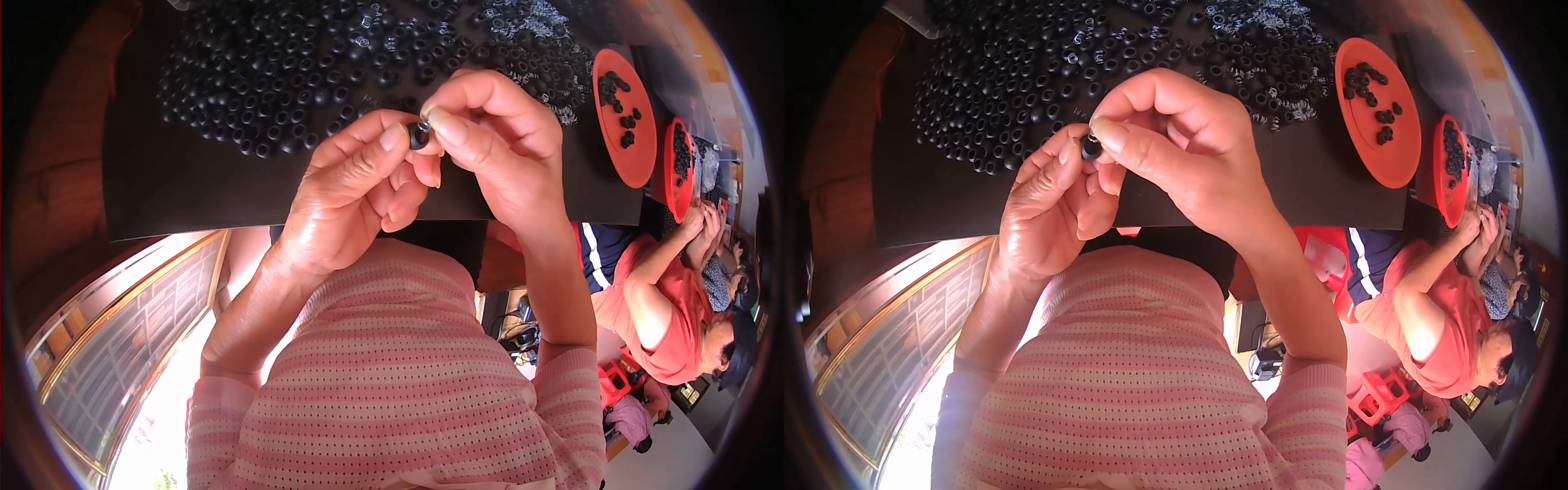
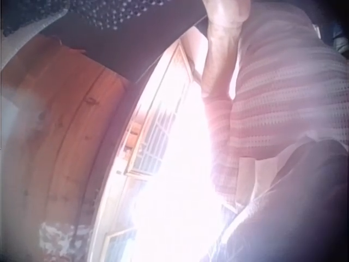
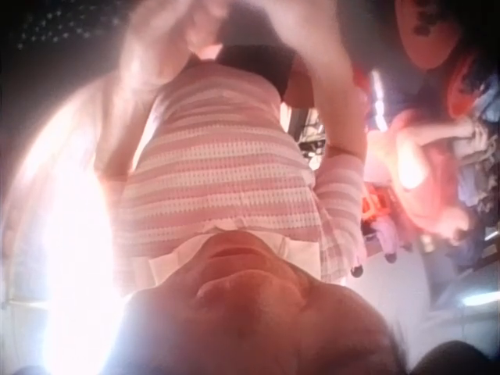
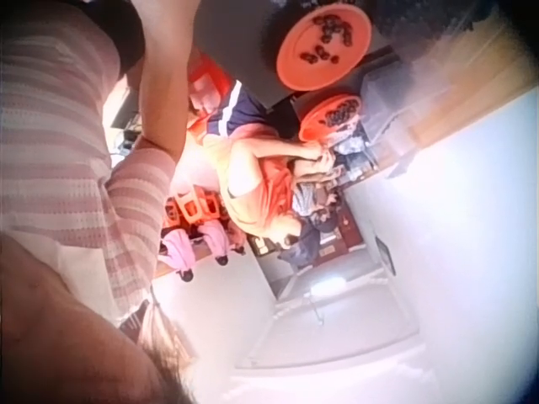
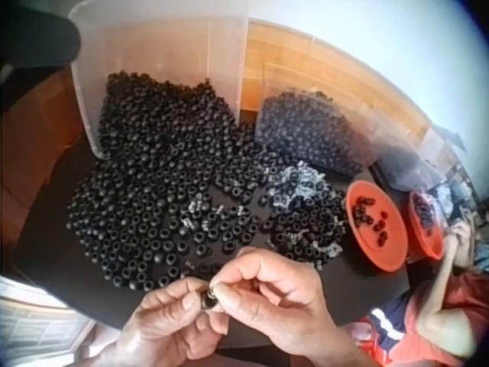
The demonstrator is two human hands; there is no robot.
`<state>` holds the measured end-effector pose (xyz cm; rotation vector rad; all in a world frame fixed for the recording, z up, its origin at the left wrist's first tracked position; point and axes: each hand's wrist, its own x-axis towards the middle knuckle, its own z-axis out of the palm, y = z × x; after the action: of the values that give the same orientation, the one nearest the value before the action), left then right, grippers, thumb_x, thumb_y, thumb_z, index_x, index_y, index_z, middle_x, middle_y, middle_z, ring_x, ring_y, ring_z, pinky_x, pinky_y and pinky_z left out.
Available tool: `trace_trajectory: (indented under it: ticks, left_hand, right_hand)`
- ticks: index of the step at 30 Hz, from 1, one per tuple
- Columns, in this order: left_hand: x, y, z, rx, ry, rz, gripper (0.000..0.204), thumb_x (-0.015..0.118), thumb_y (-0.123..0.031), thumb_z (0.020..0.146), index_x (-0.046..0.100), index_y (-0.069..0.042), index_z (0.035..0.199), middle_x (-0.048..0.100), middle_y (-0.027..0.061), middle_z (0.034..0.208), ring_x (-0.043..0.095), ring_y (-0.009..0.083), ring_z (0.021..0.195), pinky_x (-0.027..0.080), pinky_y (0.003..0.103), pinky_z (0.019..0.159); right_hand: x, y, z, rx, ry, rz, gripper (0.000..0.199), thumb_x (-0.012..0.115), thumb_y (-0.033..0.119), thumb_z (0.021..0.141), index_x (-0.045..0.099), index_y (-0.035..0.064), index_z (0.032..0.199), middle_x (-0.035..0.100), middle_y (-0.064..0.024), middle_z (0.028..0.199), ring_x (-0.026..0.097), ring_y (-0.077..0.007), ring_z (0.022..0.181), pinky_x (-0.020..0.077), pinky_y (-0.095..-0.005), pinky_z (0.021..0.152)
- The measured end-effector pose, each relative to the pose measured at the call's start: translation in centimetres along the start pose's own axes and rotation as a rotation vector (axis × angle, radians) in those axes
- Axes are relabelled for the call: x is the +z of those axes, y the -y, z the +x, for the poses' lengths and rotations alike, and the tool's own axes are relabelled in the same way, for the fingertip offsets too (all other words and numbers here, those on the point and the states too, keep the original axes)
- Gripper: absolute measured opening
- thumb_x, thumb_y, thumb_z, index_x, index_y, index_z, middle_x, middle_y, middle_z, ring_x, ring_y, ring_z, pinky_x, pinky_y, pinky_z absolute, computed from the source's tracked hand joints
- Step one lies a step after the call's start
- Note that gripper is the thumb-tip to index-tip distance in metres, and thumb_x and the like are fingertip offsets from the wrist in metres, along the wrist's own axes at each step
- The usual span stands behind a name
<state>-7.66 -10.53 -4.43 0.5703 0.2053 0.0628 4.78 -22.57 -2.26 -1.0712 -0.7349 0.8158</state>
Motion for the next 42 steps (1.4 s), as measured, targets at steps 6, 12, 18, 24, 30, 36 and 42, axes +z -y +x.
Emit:
trace_trajectory:
  ticks: [6,12,18,24,30,36,42]
  left_hand:
    - [0.3,0.5,-0.1,-0.035,-0.025,-0.074,0.028,0.052,-0.027,0.100,0.058,-0.001,0.110,0.059,0.0055,0.082,0.041,0.0071,0.054,0.031,0.021,0.047]
    - [0.0,0.8,0.2,-0.002,0.023,-0.085,0.027,0.052,-0.026,0.100,0.058,-0.001,0.109,0.060,0.0051,0.083,0.043,0.0072,0.056,0.031,0.020,0.047]
    - [0.2,1.2,0.0,0.037,-0.015,-0.043,0.027,0.051,-0.024,0.100,0.057,0.000,0.110,0.061,0.0053,0.084,0.044,0.0076,0.057,0.033,0.021,0.048]
    - [0.5,1.2,-1.7,0.149,0.144,0.350,0.026,0.049,-0.021,0.102,0.057,0.002,0.110,0.059,0.0023,0.081,0.046,0.0045,0.063,0.040,0.020,0.055]
    - [0.0,1.0,-2.4,0.073,0.201,0.542,0.031,0.050,-0.027,0.100,0.055,0.004,0.104,0.056,0.0089,0.087,0.046,0.0071,0.059,0.037,0.021,0.055]
    - [0.8,0.7,-0.4,0.107,0.094,0.445,0.029,0.049,-0.026,0.101,0.057,0.002,0.103,0.059,0.0062,0.085,0.045,0.0055,0.057,0.037,0.020,0.050]
    - [0.6,0.7,0.3,0.087,0.031,0.477,0.032,0.047,-0.027,0.101,0.056,0.004,0.101,0.059,0.0086,0.085,0.045,0.0068,0.054,0.035,0.021,0.046]
  right_hand:
    - [0.4,-0.5,-1.1,-0.282,-0.089,-0.453,0.006,0.061,-0.006,0.087,0.061,-0.0029,0.092,0.057,-0.0051,0.084,0.060,-0.0094,0.069,0.0453,-0.0200,0.056]
    - [0.8,-1.1,-1.2,-0.439,-0.146,-0.599,0.013,0.063,-0.009,0.080,0.063,-0.0004,0.089,0.055,-0.0056,0.079,0.055,-0.0099,0.062,0.0432,-0.0219,0.051]
    - [0.6,-1.3,-1.7,-0.713,-0.136,-1.021,0.024,0.067,-0.007,0.069,0.065,-0.0002,0.093,0.053,-0.0052,0.071,0.056,-0.0135,0.054,0.0431,-0.0250,0.044]
    - [1.8,-0.2,-5.0,-0.638,-0.049,-1.100,0.032,0.071,-0.011,0.072,0.065,-0.0067,0.104,0.058,-0.0094,0.077,0.056,-0.0178,0.058,0.0444,-0.0276,0.048]
    - [0.3,0.2,-6.4,-0.568,-0.008,-1.019,0.033,0.066,-0.009,0.077,0.064,-0.0028,0.109,0.059,-0.0084,0.077,0.058,-0.0195,0.065,0.0450,-0.0283,0.054]
    - [-5.0,1.1,-3.7,-0.387,-0.108,-1.394,0.029,0.064,-0.004,0.076,0.065,0.0024,0.104,0.060,-0.0087,0.092,0.063,-0.0237,0.071,0.0515,-0.0336,0.058]
    - [-4.2,2.1,-1.7,-0.231,0.182,-1.782,0.021,0.062,-0.001,0.077,0.063,0.0057,0.097,0.056,-0.0051,0.091,0.063,-0.0245,0.073,0.0508,-0.0366,0.055]
